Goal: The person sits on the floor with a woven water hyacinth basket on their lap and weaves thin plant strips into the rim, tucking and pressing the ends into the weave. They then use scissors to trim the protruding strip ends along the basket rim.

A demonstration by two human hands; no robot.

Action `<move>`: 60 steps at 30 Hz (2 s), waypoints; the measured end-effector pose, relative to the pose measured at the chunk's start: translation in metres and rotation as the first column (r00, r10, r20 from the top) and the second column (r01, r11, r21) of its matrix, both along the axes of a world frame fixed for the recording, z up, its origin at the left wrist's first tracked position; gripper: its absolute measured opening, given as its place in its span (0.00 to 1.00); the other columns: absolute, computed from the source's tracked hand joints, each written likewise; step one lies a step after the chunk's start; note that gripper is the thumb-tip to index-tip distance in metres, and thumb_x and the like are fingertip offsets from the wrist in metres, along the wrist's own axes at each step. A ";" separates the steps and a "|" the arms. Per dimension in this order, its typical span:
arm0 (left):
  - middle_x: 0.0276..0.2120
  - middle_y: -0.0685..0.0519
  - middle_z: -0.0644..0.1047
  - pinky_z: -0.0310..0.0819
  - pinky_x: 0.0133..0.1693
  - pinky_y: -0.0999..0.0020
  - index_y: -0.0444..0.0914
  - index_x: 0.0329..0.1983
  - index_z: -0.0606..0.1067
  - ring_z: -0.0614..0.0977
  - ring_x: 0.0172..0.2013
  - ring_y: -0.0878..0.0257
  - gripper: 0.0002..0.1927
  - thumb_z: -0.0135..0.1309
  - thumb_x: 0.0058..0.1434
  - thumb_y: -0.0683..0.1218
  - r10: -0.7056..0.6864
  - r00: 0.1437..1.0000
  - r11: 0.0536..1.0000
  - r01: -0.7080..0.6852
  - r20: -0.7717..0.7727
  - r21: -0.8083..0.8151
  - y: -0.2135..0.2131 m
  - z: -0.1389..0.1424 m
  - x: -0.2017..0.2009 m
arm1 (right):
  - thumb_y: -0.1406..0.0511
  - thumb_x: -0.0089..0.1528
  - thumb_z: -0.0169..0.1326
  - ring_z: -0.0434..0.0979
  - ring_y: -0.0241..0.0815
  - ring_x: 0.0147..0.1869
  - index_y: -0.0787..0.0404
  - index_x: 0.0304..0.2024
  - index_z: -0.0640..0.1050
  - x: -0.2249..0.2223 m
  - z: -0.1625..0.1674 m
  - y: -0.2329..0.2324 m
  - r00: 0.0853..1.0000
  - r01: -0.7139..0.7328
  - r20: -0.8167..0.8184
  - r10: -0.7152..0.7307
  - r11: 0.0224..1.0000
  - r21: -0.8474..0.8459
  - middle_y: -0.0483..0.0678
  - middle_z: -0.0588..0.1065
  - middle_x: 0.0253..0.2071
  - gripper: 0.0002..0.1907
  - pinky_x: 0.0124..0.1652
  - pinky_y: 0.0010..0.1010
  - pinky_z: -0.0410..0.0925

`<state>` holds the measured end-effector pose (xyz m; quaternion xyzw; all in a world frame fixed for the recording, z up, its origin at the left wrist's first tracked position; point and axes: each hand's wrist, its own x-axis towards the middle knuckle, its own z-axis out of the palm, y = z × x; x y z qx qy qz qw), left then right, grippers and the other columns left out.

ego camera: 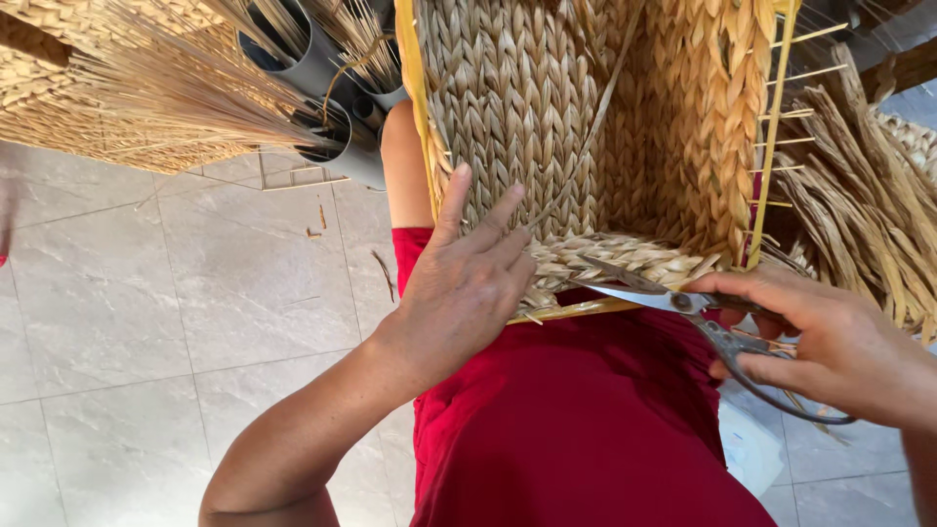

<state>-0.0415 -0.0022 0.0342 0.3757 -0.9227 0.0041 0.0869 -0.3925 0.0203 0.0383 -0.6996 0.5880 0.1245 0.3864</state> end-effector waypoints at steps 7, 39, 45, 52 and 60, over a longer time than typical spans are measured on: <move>0.27 0.53 0.70 0.37 0.73 0.34 0.40 0.31 0.74 0.77 0.44 0.56 0.04 0.52 0.62 0.40 -0.001 0.998 0.982 0.014 -0.070 0.189 0.005 0.002 0.004 | 0.58 0.57 0.68 0.72 0.32 0.41 0.34 0.74 0.64 0.012 0.005 -0.028 0.904 -0.175 -0.327 0.275 0.937 0.303 0.44 0.70 0.42 0.44 0.43 0.24 0.74; 0.38 0.50 0.68 0.44 0.73 0.35 0.37 0.43 0.72 0.74 0.48 0.54 0.07 0.53 0.63 0.42 0.032 0.992 0.998 -0.039 -0.122 -0.058 0.019 0.000 -0.003 | 0.48 0.50 0.68 0.83 0.33 0.41 0.35 0.66 0.74 0.046 0.015 -0.051 0.974 -0.224 0.065 0.216 0.895 0.385 0.35 0.82 0.42 0.41 0.39 0.31 0.73; 0.38 0.50 0.68 0.44 0.73 0.35 0.37 0.43 0.72 0.74 0.47 0.54 0.07 0.53 0.62 0.42 0.035 0.991 0.998 -0.040 -0.128 -0.042 0.019 -0.001 -0.004 | 0.47 0.49 0.67 0.80 0.33 0.38 0.28 0.69 0.70 0.045 0.014 -0.049 0.951 -0.174 -0.154 0.269 0.876 0.450 0.35 0.79 0.36 0.44 0.38 0.32 0.73; 0.38 0.50 0.68 0.44 0.73 0.35 0.37 0.43 0.72 0.74 0.47 0.55 0.07 0.53 0.63 0.42 0.033 0.991 0.997 -0.040 -0.127 -0.059 0.021 0.002 -0.004 | 0.47 0.49 0.69 0.79 0.34 0.33 0.26 0.70 0.70 0.061 0.028 -0.051 0.944 -0.148 -0.199 0.264 0.876 0.460 0.39 0.76 0.32 0.45 0.37 0.34 0.71; 0.37 0.50 0.67 0.44 0.73 0.36 0.37 0.41 0.71 0.74 0.46 0.54 0.05 0.53 0.63 0.41 0.040 0.988 0.999 -0.045 -0.152 -0.030 0.021 0.001 -0.003 | 0.54 0.57 0.68 0.78 0.35 0.28 0.31 0.69 0.72 0.036 0.001 -0.046 0.971 -0.134 -0.115 0.209 0.877 0.462 0.35 0.84 0.38 0.37 0.30 0.29 0.70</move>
